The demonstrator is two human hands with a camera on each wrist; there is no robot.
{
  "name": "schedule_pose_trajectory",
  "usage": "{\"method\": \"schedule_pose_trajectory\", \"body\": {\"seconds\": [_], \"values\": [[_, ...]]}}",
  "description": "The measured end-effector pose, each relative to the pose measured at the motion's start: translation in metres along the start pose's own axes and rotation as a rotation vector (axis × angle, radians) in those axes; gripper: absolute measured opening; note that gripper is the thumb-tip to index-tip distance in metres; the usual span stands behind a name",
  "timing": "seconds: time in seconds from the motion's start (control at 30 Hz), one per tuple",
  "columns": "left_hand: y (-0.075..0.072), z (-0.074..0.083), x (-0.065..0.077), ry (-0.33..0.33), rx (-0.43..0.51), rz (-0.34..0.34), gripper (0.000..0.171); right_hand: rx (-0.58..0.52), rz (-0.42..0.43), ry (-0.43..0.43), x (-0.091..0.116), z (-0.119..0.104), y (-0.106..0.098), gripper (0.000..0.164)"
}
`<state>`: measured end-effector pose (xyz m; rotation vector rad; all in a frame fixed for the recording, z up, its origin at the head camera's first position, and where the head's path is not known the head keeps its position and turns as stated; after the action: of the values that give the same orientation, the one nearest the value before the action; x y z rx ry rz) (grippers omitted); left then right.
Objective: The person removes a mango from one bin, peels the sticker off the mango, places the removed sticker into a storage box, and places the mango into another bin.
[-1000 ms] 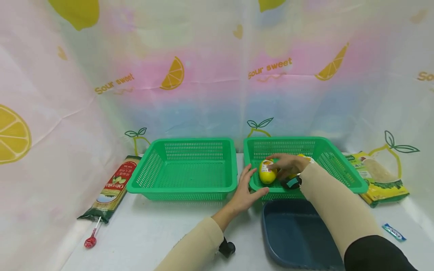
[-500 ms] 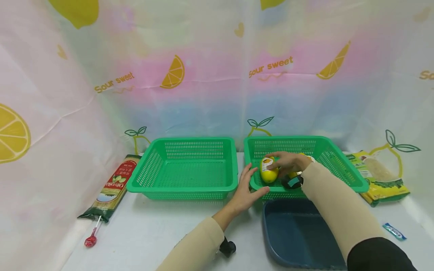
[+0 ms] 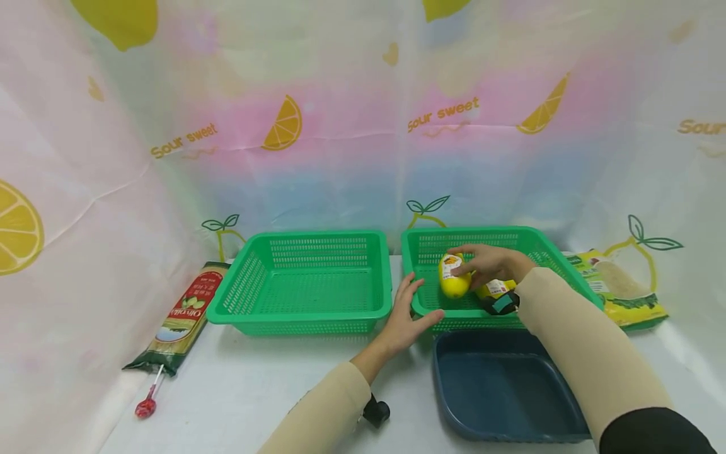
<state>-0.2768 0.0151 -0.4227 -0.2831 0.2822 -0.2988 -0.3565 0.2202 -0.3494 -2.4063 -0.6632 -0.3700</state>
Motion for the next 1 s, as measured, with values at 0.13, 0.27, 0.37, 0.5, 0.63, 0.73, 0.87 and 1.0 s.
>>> {"method": "schedule_pose_trajectory", "body": {"seconds": [0.13,0.27,0.37,0.5,0.63,0.73,0.87,1.0], "values": [[0.0,-0.001,-0.001,-0.001,-0.002,-0.004,0.077,-0.004,0.013,-0.013,0.007,-0.002,-0.002,0.079],[0.0,0.0,-0.001,-0.008,0.002,-0.004,0.076,-0.036,0.005,-0.033,0.015,-0.006,-0.001,0.08],[-0.002,0.002,0.0,-0.011,0.003,0.001,0.076,-0.071,-0.001,-0.056,0.021,-0.01,0.002,0.08],[-0.002,0.004,0.001,-0.013,0.005,-0.003,0.078,-0.112,0.007,-0.076,0.03,-0.015,0.006,0.079],[-0.002,0.004,0.002,-0.015,0.009,-0.005,0.078,-0.122,0.02,-0.081,0.038,-0.018,0.007,0.078],[-0.002,0.004,0.002,-0.018,0.007,-0.006,0.078,-0.13,0.027,-0.079,0.045,-0.021,0.01,0.08],[-0.003,0.005,0.003,-0.021,0.007,-0.006,0.078,-0.138,0.034,-0.084,0.054,-0.027,0.013,0.082],[-0.004,0.007,0.003,-0.022,0.004,-0.005,0.079,-0.143,0.038,-0.098,0.064,-0.033,0.018,0.082]]}}
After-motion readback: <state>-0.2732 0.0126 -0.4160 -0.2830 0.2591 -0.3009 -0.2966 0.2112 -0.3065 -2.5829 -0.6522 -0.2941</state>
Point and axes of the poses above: each hand's wrist, its own x-axis away from the middle knuckle, its own y-axis out of the palm, z = x × y, the point moved 4 cm from there along -x, towards the middle knuckle, and after that the axes turned 5 degrees about z, right-handed, at the moved point
